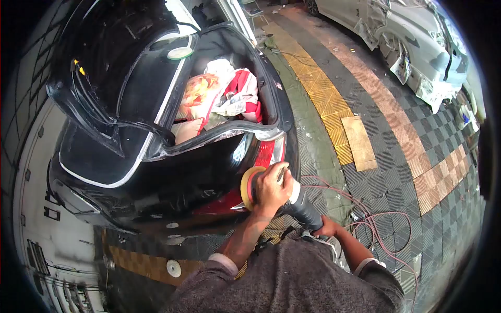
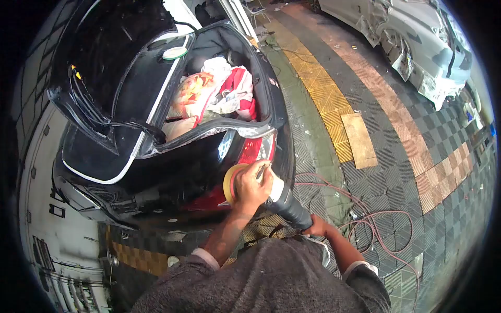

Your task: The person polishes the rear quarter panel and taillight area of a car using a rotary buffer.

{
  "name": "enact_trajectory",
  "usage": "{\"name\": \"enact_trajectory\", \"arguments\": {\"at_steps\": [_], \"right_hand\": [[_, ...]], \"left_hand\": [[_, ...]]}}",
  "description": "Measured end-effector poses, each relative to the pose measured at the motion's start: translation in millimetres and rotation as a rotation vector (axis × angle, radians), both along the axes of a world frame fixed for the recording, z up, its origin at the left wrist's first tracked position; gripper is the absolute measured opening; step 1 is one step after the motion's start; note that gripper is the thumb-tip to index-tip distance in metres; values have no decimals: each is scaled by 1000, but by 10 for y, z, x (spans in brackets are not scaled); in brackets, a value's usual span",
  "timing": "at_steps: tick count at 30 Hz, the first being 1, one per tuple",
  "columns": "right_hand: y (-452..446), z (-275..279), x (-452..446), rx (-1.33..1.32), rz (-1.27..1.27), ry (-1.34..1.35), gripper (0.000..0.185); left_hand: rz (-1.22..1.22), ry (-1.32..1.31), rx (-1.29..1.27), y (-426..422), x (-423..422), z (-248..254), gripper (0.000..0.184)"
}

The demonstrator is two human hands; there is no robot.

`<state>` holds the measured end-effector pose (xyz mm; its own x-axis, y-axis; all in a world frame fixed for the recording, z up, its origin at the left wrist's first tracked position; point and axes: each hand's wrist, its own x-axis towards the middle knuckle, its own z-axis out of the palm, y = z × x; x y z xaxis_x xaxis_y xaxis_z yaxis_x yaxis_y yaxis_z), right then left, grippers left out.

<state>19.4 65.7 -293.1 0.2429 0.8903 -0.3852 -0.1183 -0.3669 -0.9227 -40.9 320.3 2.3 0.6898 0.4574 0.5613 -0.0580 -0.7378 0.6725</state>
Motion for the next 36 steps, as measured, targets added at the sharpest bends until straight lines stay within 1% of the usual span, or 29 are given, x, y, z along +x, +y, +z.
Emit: {"name": "enact_trajectory", "arguments": {"at_steps": [1,2,3,4,5,6,7,8,9,11,12,14,16,18,20,21,22,23,25,26,27,29,31,32,33,35,36], "right_hand": [[-37,57,-3,-20,56,-29,44],[-43,-27,-53,6,-7,-56,49],[-38,-3,-63,2,-5,-55,49],[-1,20,-70,-22,-60,-31,53],[36,47,-59,-45,-114,-7,57],[64,4,-28,-45,-111,-5,57],[101,-36,22,-13,-51,-12,59],[120,-63,81,21,8,-23,62],[116,-41,85,25,9,-27,62],[48,32,-2,-66,-21,-115,63],[44,238,-11,-22,1,48,61],[79,86,-43,-44,4,32,59],[126,107,-42,-67,12,15,57],[229,152,-19,16,-38,200,61],[331,-135,-17,58,-29,182,60],[358,-292,-18,99,-23,162,59],[369,-303,-57,121,-3,179,62],[376,-317,-62,126,-8,177,62],[358,-114,-169,99,-47,141,61],[377,17,-177,96,-22,227,56],[433,47,-189,98,-27,226,56],[513,120,-177,162,-113,356,47],[625,158,-113,169,-89,351,45],[677,182,-79,174,-60,349,43],[730,144,-58,178,-65,344,43],[823,27,-39,311,-29,373,37],[812,86,-47,307,-65,430,31]], "left_hand": [[-5,0,0,13,26,-15,20],[-7,10,3,17,40,-40,20],[-7,19,5,16,57,-32,20],[-32,-3,-13,24,128,-20,20],[-49,-16,39,55,191,2,19],[-41,12,44,58,220,44,19],[-34,39,49,53,234,67,19],[-31,36,50,44,215,60,19],[-10,29,40,37,164,42,19],[-1,16,-18,1,52,45,21],[-4,21,-24,-9,23,33,21],[-4,25,-30,3,41,10,21],[-42,34,-10,26,174,20,21],[-29,78,31,48,299,108,22],[-38,104,38,57,328,172,22],[-17,63,84,68,318,167,19],[1,22,131,75,310,183,16],[11,25,113,54,272,186,15],[12,53,109,49,265,164,15],[5,52,111,54,303,159,15],[-1,80,131,60,370,173,15],[-12,103,151,96,536,220,15],[-45,166,204,154,722,312,16],[-23,233,170,155,788,353,17],[-28,229,174,176,854,363,17],[-1,241,213,220,966,335,18],[19,249,223,206,961,361,19]]}}
